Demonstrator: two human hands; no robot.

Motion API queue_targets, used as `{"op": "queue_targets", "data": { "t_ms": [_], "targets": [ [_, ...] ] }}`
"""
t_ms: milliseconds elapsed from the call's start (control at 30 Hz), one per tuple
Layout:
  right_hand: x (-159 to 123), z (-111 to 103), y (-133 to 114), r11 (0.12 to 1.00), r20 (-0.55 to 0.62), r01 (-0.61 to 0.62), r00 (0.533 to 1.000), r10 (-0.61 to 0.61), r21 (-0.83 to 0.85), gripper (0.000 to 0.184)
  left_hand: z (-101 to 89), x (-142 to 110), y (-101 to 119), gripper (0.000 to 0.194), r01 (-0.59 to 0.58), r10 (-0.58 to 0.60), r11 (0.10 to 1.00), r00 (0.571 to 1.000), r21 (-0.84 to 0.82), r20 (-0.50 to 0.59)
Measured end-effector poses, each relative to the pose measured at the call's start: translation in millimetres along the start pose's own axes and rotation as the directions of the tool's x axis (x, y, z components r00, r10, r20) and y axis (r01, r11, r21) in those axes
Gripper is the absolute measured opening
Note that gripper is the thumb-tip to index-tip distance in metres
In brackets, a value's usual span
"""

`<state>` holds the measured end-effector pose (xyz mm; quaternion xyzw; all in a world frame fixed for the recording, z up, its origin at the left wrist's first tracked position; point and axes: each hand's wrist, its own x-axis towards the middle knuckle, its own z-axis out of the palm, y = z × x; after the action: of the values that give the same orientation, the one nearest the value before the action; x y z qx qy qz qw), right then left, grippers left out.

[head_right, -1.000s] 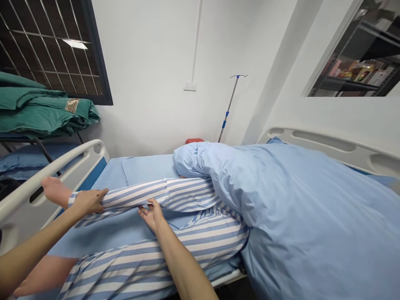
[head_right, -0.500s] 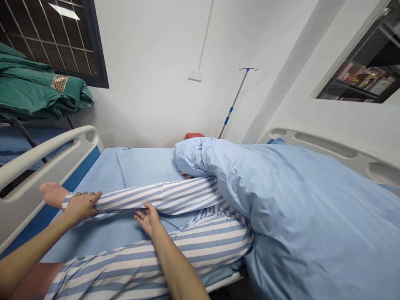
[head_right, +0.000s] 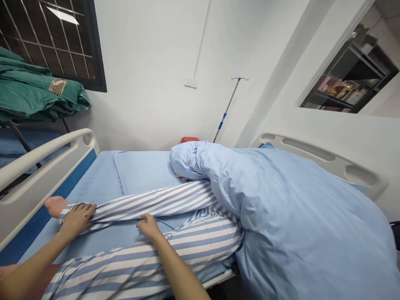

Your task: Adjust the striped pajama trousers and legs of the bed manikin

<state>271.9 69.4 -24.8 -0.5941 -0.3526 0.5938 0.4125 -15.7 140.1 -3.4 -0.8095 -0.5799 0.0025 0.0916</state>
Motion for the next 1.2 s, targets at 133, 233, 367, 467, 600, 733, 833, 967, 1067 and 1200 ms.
{"op": "queue_targets", "data": {
  "t_ms": [133, 233, 367, 467, 600, 733, 833, 967, 1067, 1200],
  "targets": [
    [-39, -31, -3, 0.729, 0.117, 0.363, 0.923, -0.366, -0.58, 0.037, -7.5, -21, 26, 0.054, -0.001, -0.011, 0.997, 0.988, -0.079, -0.157],
    [-68, -46, 2, 0.51, 0.189, 0.424, 0.874, -0.448, -0.749, 0.033, -10.9, -53, 48, 0.055, -0.045, 0.017, 0.952, 0.995, -0.302, -0.095],
    [-99, -48, 9, 0.512, 0.163, 0.514, 0.797, -0.581, -0.688, 0.028, -13.7, -108, 63, 0.067, -0.06, 0.149, 0.911, 0.97, -0.407, 0.19],
    [-122, -49, 18, 0.519, 0.098, 0.567, 0.729, -0.677, -0.64, 0.025, -14.3, -136, 67, 0.073, -0.066, 0.14, 0.96, 0.955, -0.27, 0.262],
    [-160, -59, 45, 0.568, 0.003, 0.582, 0.7, -0.714, -0.582, 0.024, -11.4, -143, 75, 0.067, -0.044, 0.057, 0.997, 0.975, -0.067, 0.216],
    [-199, -72, 98, 0.78, -0.165, 0.443, 0.815, -0.555, -0.442, 0.022, -14.8, -137, 84, 0.06, -0.016, 0.008, 0.999, 0.979, 0.036, 0.206],
    [-224, -77, 150, 0.902, -0.206, 0.338, 0.895, -0.396, -0.268, 0.019, -30.6, -132, 83, 0.057, -0.022, 0.013, 0.999, 0.975, 0.042, 0.224],
    [-237, -67, 190, 0.986, -0.208, 0.164, 0.966, -0.157, 0.019, 0.028, -71.7, -129, 77, 0.055, -0.043, 0.029, 0.996, 0.981, 0.072, 0.189],
    [-232, -45, 173, 0.97, -0.094, 0.065, 0.995, -0.044, 0.235, 0.041, -112.2, -136, 77, 0.054, -0.106, 0.092, 0.988, 0.989, 0.114, 0.12],
    [-222, -5, 113, 0.807, 0.116, -0.011, 0.991, -0.071, 0.59, 0.056, -159.0, -155, 88, 0.044, -0.145, 0.134, 0.978, 0.988, 0.149, 0.08]
  ]
}}
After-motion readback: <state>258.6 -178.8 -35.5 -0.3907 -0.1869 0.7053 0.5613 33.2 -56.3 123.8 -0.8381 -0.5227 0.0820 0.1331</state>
